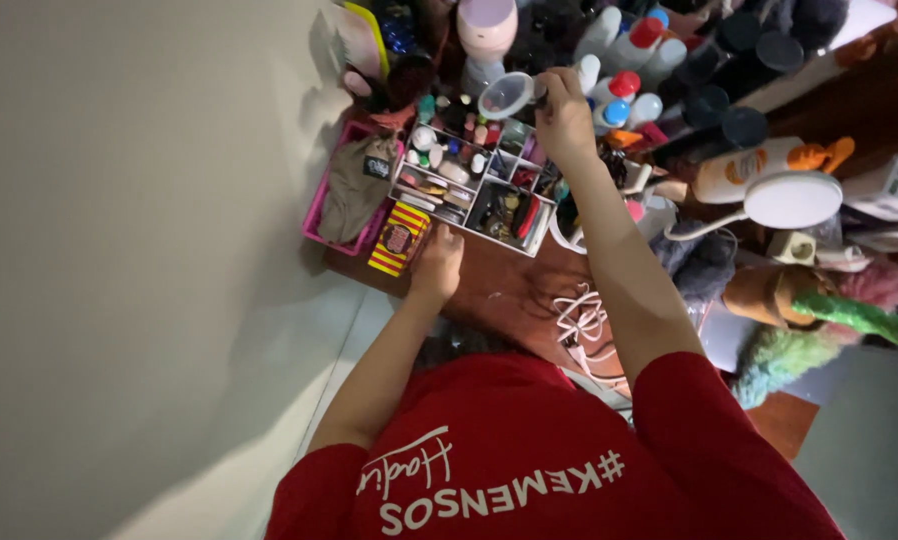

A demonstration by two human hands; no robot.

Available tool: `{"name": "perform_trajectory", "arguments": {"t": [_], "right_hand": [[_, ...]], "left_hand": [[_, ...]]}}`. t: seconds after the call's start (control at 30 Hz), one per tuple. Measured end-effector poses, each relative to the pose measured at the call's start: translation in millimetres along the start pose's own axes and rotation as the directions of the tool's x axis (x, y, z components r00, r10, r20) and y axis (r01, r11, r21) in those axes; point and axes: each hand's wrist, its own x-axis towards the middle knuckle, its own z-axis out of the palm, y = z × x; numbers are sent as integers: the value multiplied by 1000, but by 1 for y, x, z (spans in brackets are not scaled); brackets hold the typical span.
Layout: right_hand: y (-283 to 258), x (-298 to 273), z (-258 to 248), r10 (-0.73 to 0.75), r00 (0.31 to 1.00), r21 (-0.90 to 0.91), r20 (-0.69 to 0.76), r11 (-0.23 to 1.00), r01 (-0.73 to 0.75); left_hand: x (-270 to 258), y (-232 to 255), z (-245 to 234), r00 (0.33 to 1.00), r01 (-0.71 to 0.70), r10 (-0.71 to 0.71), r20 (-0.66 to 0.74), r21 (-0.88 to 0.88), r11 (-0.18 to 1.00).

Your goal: Organizing and tidying various makeup products, hair accessories, and tools on a vanity or desk.

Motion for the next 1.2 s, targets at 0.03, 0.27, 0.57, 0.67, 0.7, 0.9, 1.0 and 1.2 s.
{"name": "perform_trajectory", "arguments": {"t": [0.03,0.27,0.57,0.67,0.7,0.9,1.0,1.2], "right_hand": [[-8,-4,-10,9,1000,-6,0,1000,-9],[-42,-66,-61,147,988,77,-49,987,-143],[-85,-220,-90,440,863,48,-248,895,-443],[-24,-318,-100,477,664,-35,-576,796,-604],[4,-356,-102,501,455,29,-736,695,-718],[36,-463,-204,397,328,-277,-857,181,-944],[73,-494,-211,580,29,-56,-814,-29,-998],[97,-553,-194,661,68,36,-748,143,-989]], "left_hand": [[0,1,-2,1000,-5,5,7,-5,1000],[0,-9,9,1000,-20,22,-15,99,995],[10,1,-17,998,52,-48,-31,161,986],[9,14,-28,994,94,-103,39,187,978],[9,17,-30,984,138,-157,81,203,970],[-10,49,-29,986,-112,123,-109,102,988],[-26,76,-12,976,-201,203,-78,40,979],[-53,111,16,980,-196,196,-8,-1,981]]}}
